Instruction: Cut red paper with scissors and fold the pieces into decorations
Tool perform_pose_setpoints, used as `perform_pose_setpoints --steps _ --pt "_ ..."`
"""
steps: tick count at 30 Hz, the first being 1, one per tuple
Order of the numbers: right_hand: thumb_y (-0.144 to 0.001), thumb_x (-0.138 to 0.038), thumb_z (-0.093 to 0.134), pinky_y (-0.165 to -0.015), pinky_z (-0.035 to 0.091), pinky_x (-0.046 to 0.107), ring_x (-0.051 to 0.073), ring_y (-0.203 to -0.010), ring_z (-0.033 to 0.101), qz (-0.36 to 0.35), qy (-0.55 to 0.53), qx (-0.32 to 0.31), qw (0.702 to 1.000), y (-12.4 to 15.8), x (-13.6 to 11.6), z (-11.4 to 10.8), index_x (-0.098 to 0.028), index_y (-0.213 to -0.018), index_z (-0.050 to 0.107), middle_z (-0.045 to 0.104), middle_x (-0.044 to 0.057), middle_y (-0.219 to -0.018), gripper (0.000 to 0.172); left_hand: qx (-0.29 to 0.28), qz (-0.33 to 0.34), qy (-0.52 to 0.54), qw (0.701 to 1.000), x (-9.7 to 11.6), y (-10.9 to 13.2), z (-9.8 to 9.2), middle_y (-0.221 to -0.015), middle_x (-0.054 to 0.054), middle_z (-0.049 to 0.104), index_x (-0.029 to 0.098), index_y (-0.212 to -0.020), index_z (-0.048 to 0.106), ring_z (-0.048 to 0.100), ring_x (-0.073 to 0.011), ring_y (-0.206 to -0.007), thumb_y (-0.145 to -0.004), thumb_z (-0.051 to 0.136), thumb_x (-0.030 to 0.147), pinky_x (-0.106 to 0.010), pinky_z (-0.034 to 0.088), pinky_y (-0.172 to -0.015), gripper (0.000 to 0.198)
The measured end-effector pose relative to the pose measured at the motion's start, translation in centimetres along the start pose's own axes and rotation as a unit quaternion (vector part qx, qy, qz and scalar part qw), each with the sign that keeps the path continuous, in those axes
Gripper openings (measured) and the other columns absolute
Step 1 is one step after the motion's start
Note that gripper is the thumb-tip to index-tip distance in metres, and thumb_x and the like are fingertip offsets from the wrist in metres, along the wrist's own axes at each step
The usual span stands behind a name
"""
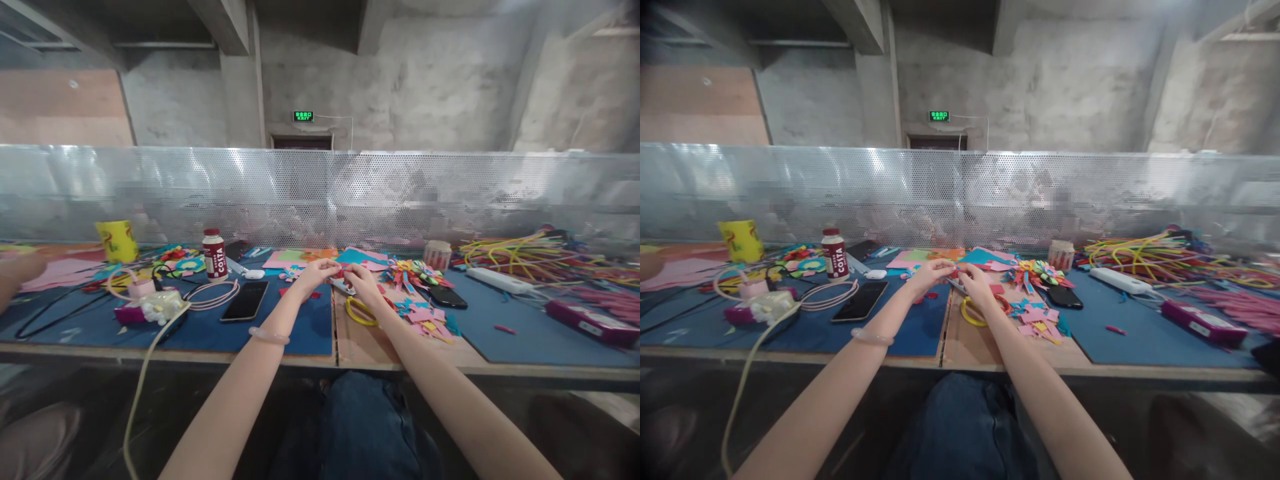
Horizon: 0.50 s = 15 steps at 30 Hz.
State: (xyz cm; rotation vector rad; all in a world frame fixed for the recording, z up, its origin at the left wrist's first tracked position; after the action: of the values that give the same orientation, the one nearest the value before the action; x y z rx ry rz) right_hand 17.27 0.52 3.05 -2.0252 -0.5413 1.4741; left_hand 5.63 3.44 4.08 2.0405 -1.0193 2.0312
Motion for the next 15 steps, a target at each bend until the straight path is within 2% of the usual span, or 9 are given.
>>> perform_pose_setpoints --steps 7,15 --pt "-0.071 -0.031 0.047 -0.052 0.034 0.023 0.010 -0.053 0.045 0.050 -0.073 -0.025 0.996 -0.12 0.52 0.20 -0.018 -0.062 0.050 0.049 -0.003 -0.056 0.016 -0.006 0.015 -0.011 1.000 0.16 -0.05 0.06 -0.081 -0.004 0.060 0.015 -0.084 0.061 0.056 -0.0147 -0.076 -0.063 0.064 0.035 -0.027 0.042 -0.067 0.029" --pt "-0.069 -0.031 0.049 -0.054 0.034 0.024 0.011 -0.055 0.045 0.061 -0.095 -0.023 0.993 -0.12 0.60 0.16 -0.018 -0.063 0.052 0.049 -0.003 -0.056 0.015 -0.012 0.007 0.011 1.000 0.10 0.05 0.18 -0.080 -0.004 0.060 0.015 -0.082 0.061 0.056 -0.0141 -0.075 -0.063 0.064 0.035 -0.027 0.042 -0.068 0.028"
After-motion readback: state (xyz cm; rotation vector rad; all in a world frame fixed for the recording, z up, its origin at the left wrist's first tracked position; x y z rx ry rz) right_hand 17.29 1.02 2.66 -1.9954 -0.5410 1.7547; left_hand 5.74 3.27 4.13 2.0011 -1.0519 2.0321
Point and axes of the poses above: each hand's wrist, its own y-axis away from the middle knuckle, its own z-axis out of the palm, x = y × z, the point moved 7 cm from there along -y, towards the middle knuckle
